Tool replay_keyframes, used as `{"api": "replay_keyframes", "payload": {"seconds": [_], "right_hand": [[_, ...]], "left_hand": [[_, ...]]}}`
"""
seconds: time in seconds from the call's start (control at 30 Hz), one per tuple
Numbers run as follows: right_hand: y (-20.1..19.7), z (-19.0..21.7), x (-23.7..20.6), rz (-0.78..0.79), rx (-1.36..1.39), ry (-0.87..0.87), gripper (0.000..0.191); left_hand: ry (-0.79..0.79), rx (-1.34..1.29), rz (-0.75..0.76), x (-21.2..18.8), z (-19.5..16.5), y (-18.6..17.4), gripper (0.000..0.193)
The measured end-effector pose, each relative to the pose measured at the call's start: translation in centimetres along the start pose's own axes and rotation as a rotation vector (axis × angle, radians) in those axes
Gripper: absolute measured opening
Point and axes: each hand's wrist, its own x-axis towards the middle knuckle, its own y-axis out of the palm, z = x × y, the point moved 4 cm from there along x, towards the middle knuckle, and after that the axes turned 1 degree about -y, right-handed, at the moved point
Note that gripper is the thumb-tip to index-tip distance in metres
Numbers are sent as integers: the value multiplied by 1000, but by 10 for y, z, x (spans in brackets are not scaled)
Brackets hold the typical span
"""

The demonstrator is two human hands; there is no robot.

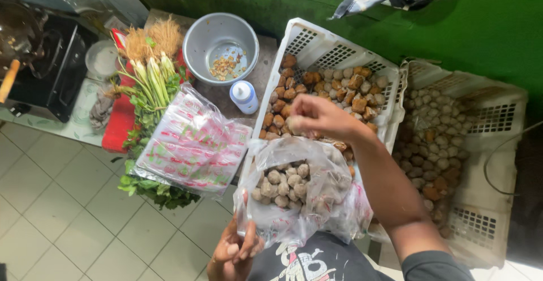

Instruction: The person packs meatballs by hand from white plastic crates into a clear plastic bag, picking the balls one at a time and occasionally adjusting the bag. They continue filling the bag from the crates throughout the clip.

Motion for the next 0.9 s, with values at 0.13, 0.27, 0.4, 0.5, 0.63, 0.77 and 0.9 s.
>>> {"api": "replay_keyframes", "payload": {"seconds": [0.13,0.27,0.4,0.5,0.63,0.77,0.9], "right_hand": [[70,48,-56,205,-522,-240,30],[49,21,-11,11,-718,-24,24],[-22,-40,76,-400,-764,148,36],[-22,-92,115,-318,-1067,205,46],[-26,-118,120,-387,-835,117,36],[-42,-88,78,-437,-273,267,31],[14,3,3,92,-272,-93,29]], "left_hand": [[-10,44,-105,0,-7,14,108],[16,31,-107,-1,-13,14,108],[50,-36,-79,-7,-10,1,106],[55,-49,-25,-8,-5,-8,105],[87,-53,-41,-11,-3,-13,105],[71,-62,-38,-8,-1,-9,105],[33,-35,-24,1,0,-7,108]]}}
